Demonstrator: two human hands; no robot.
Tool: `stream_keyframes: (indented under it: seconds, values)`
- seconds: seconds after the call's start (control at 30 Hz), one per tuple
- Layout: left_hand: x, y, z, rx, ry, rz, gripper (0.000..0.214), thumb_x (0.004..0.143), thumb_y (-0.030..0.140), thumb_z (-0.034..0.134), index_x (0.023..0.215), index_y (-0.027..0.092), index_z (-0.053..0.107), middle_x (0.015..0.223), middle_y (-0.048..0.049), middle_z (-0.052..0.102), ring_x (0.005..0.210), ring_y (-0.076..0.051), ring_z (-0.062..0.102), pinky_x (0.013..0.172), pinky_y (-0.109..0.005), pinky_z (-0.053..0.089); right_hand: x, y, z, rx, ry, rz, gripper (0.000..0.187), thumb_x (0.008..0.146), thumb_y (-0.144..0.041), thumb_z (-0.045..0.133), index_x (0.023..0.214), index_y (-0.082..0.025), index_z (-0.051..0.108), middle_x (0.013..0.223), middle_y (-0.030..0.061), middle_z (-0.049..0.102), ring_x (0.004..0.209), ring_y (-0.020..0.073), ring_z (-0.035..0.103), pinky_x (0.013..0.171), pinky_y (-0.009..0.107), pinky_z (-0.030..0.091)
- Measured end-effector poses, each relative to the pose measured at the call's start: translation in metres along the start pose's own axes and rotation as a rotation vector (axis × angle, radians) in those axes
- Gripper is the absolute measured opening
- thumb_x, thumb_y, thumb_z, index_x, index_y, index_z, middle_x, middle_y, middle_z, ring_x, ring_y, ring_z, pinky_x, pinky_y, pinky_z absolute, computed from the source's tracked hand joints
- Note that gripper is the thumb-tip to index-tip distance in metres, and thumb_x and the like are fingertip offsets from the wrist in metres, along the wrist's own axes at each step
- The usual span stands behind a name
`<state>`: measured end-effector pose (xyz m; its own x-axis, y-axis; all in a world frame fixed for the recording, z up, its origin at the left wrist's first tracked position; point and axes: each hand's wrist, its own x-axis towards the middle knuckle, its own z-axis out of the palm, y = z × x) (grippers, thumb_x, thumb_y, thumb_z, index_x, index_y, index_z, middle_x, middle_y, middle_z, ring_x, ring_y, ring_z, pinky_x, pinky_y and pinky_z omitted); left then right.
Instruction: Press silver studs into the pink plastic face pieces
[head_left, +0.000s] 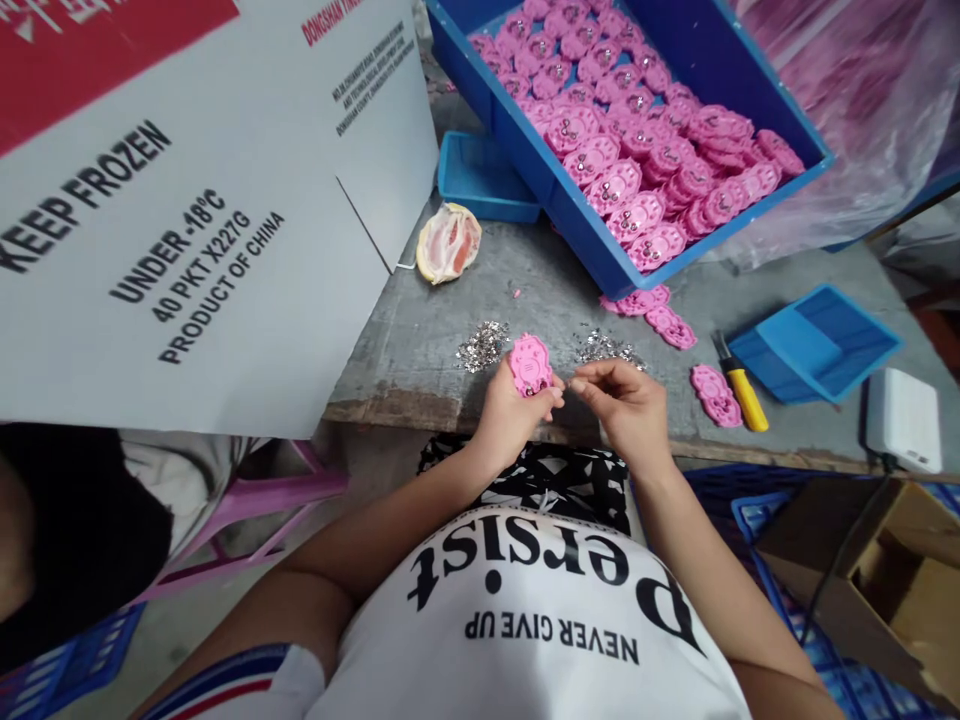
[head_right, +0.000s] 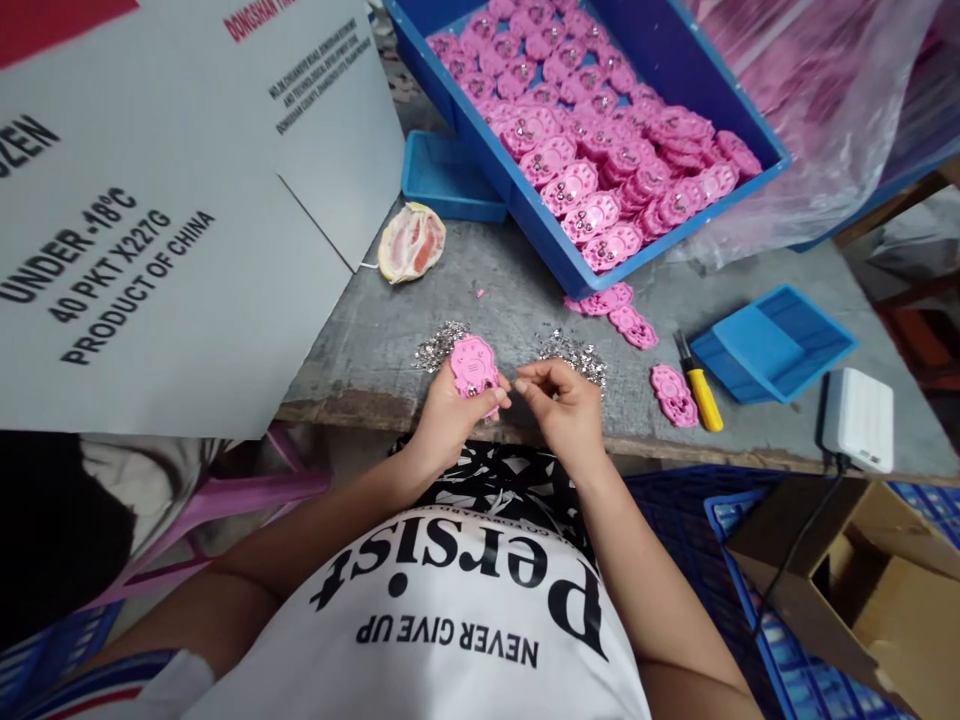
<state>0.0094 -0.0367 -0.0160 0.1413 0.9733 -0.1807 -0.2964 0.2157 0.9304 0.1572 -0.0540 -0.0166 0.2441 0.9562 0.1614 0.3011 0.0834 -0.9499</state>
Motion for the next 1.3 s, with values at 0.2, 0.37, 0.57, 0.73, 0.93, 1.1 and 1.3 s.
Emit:
stream_keyframes:
  seconds: [0.2, 0.37, 0.57, 0.73, 0.93, 1.1, 1.3]
  values:
    - [0.003, -0.015, 0.002, 0.056, 0.101, 0.075, 0.028, 0.069, 0.014, 0.071, 0.092, 0.020, 0.057, 0.077, 0.0023, 0.066, 0.060, -0.012, 0.061, 0.050, -0.023, 0.046, -0.009, -0.010, 0.001, -0.432, -0.015, -0.442, 0.015, 0.091, -0.017, 0.062, 0.089, -0.025, 0.075, 0.081, 0.0023, 0.076, 0.072, 0.0189, 0.064, 0.068, 0.033, 0.050]
    - [0.007, -0.022, -0.001, 0.130, 0.150, 0.089, 0.027, 0.067, 0.011, 0.073, 0.088, 0.021, 0.059, 0.078, 0.0010, 0.067, 0.065, -0.014, 0.062, 0.059, -0.026, 0.049, -0.012, -0.014, 0.001, -0.485, -0.046, -0.507, 0.015, 0.093, -0.017, 0.061, 0.091, -0.025, 0.073, 0.081, 0.0023, 0.075, 0.073, 0.0199, 0.064, 0.067, 0.034, 0.049]
    - [0.006, -0.020, 0.001, 0.128, 0.162, 0.116, 0.031, 0.065, 0.012, 0.077, 0.089, 0.021, 0.061, 0.080, 0.0006, 0.066, 0.074, -0.015, 0.062, 0.069, -0.026, 0.051, -0.009, -0.015, -0.002, -0.334, -0.111, -0.272, 0.010, 0.089, -0.021, 0.065, 0.079, -0.023, 0.068, 0.086, 0.0024, 0.070, 0.074, 0.0173, 0.061, 0.071, 0.033, 0.048]
    - [-0.002, -0.006, 0.004, -0.236, -0.053, -0.004, 0.031, 0.077, 0.031, 0.074, 0.103, 0.021, 0.061, 0.087, -0.0023, 0.069, 0.076, -0.017, 0.064, 0.067, -0.028, 0.050, -0.005, -0.012, -0.006, -0.092, -0.105, -0.098, 0.012, 0.083, -0.028, 0.069, 0.073, -0.022, 0.068, 0.093, 0.0044, 0.064, 0.088, 0.0200, 0.061, 0.083, 0.037, 0.048]
    - [-0.009, 0.007, 0.009, -0.577, -0.159, -0.117, 0.048, 0.097, 0.049, 0.052, 0.136, 0.020, 0.056, 0.112, -0.0090, 0.073, 0.118, -0.025, 0.065, 0.102, -0.037, 0.049, -0.008, -0.013, 0.002, 0.235, -0.052, 0.112, 0.014, 0.073, -0.032, 0.080, 0.067, -0.022, 0.072, 0.115, 0.0076, 0.064, 0.119, 0.0268, 0.059, 0.105, 0.045, 0.043]
    - [-0.012, 0.006, 0.013, -0.659, -0.162, -0.103, 0.056, 0.104, 0.053, 0.034, 0.148, 0.022, 0.049, 0.127, -0.0097, 0.070, 0.137, -0.024, 0.055, 0.116, -0.040, 0.040, -0.012, -0.018, 0.014, 0.345, 0.000, 0.124, 0.013, 0.071, -0.028, 0.081, 0.064, -0.023, 0.072, 0.112, 0.0064, 0.067, 0.117, 0.0257, 0.060, 0.109, 0.046, 0.043]
    - [-0.013, 0.001, 0.012, -0.676, -0.184, -0.092, 0.057, 0.105, 0.053, 0.027, 0.154, 0.027, 0.041, 0.137, -0.0067, 0.065, 0.144, -0.021, 0.048, 0.122, -0.040, 0.034, -0.012, -0.019, 0.017, 0.353, 0.020, 0.124, 0.012, 0.070, -0.028, 0.080, 0.063, -0.023, 0.072, 0.110, 0.0067, 0.069, 0.118, 0.0260, 0.060, 0.110, 0.047, 0.042]
